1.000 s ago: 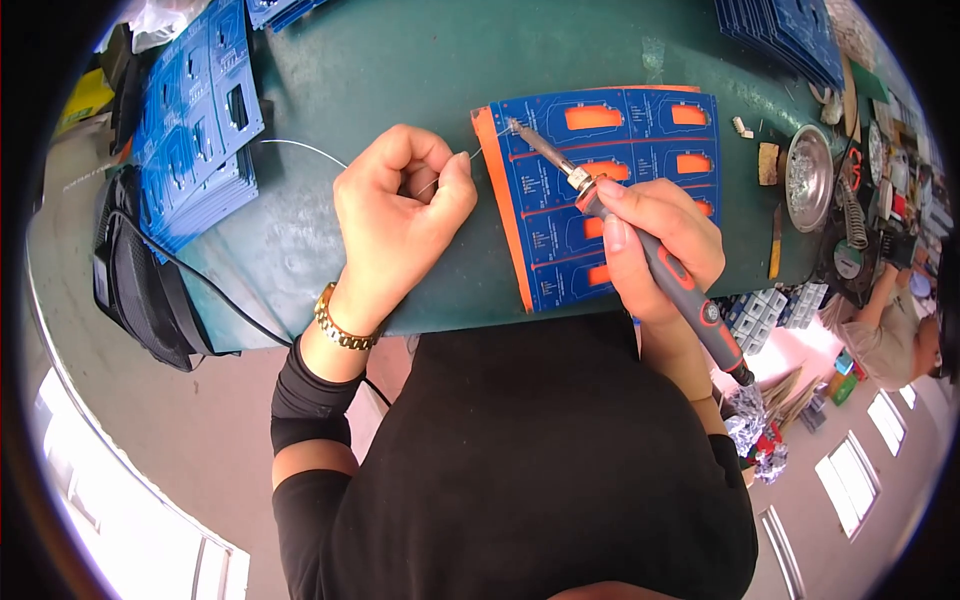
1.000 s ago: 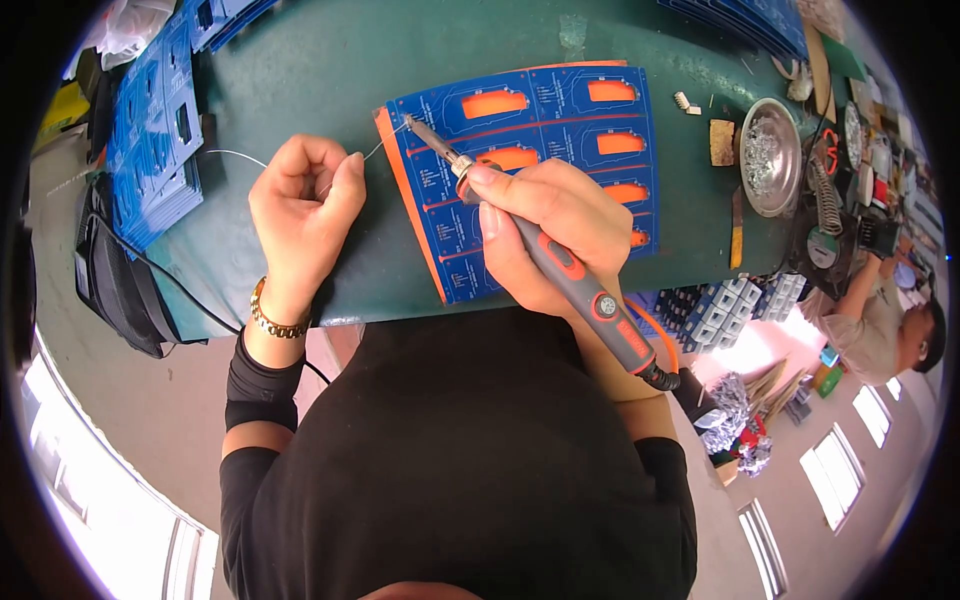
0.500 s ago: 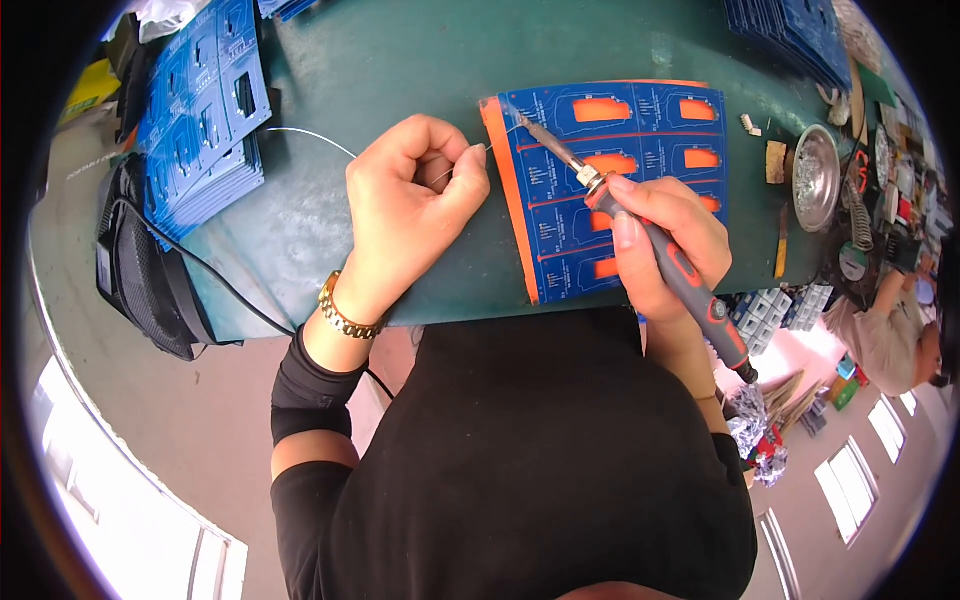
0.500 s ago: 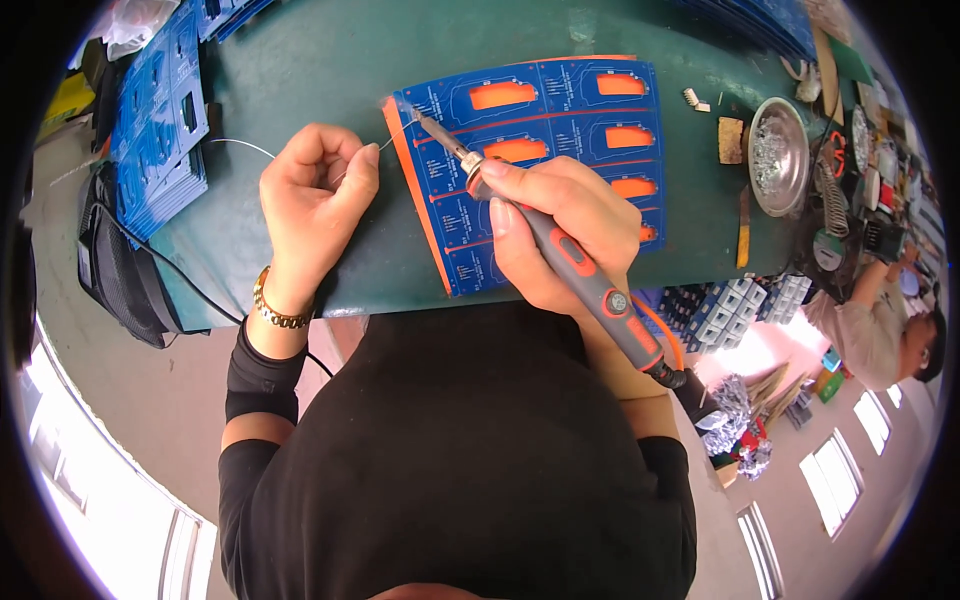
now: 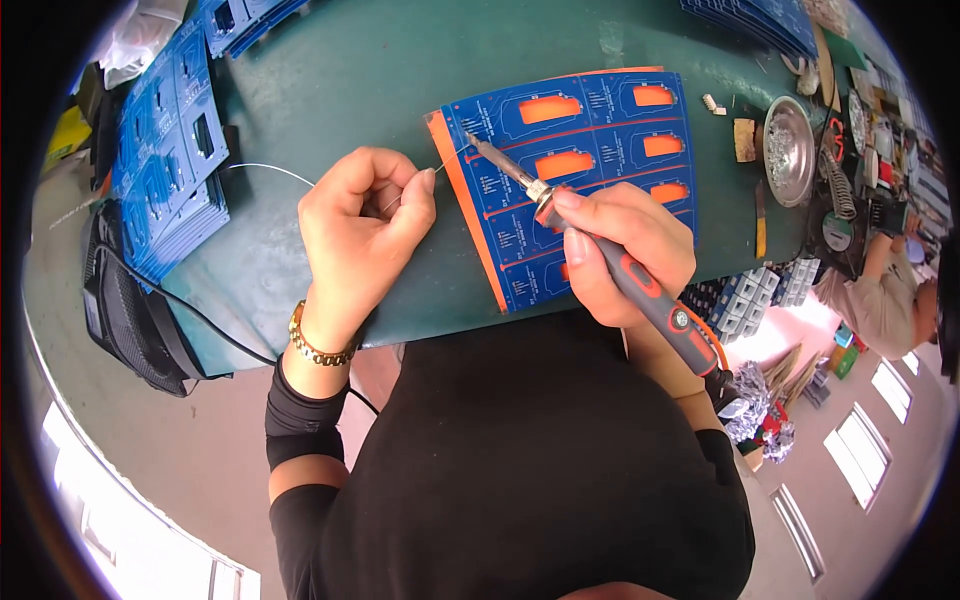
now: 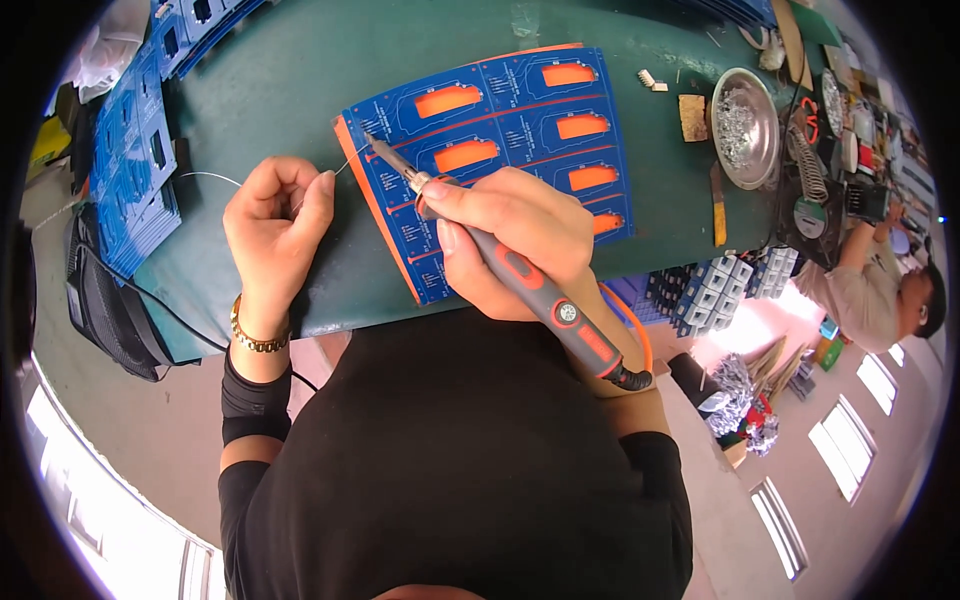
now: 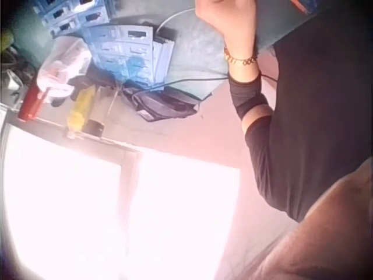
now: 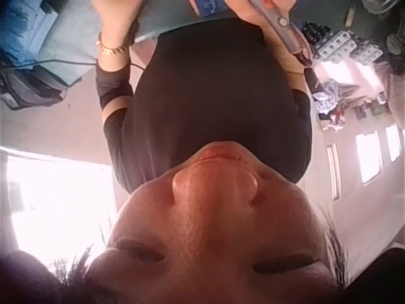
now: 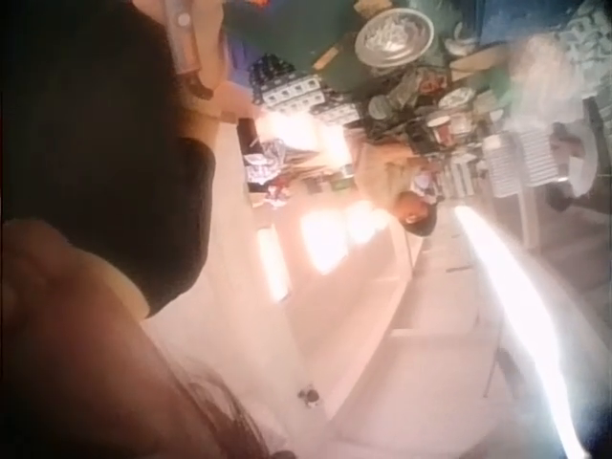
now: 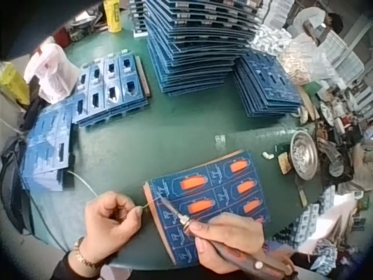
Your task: The person solders components onto blue printed circuit boards using a soldering iron and solder wire.
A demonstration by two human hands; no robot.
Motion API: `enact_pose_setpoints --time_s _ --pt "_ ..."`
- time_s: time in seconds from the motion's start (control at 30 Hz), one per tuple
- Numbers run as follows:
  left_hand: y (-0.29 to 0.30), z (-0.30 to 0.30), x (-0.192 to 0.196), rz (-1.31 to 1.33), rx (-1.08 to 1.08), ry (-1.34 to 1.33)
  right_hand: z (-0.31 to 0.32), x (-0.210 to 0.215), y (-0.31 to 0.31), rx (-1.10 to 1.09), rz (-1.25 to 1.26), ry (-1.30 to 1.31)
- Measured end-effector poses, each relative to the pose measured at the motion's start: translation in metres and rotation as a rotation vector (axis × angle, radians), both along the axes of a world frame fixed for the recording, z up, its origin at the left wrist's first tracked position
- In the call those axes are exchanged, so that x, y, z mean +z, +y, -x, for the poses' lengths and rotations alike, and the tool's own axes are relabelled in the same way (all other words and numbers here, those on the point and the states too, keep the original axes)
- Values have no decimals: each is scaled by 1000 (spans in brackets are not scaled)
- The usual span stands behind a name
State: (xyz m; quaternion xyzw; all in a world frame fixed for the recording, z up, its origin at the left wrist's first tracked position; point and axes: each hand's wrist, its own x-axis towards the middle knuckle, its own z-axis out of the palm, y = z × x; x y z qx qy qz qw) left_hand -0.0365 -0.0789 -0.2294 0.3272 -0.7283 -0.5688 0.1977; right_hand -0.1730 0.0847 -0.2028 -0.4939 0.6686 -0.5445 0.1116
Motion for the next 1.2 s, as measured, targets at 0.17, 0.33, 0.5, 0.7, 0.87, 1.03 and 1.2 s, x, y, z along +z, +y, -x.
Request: enact_pose_setpoints --time_s 0.17,0.33,0.5,0.7,0.87,1.03,1.2 --pt "-3 -1 0 -13 -23 21 8 8 12 -28 9 153" --pt "-4 -10 -3 28 -16 56 37 25 71 -334 56 375" --pt "-1 -18 2 272 -106 97 65 46 130 -718 446 285" --pt "10 -9 5 364 -185 85 89 -5 138 -837 123 259" --pt "24 -18 3 413 -160 35 14 -4 71 -361 287 -52" --pt "19 -19 -4 340 -66 47 -8 -3 40 -67 41 -36" --pt "19 -16 -1 303 -85 30 -9 -9 33 -19 48 -87"
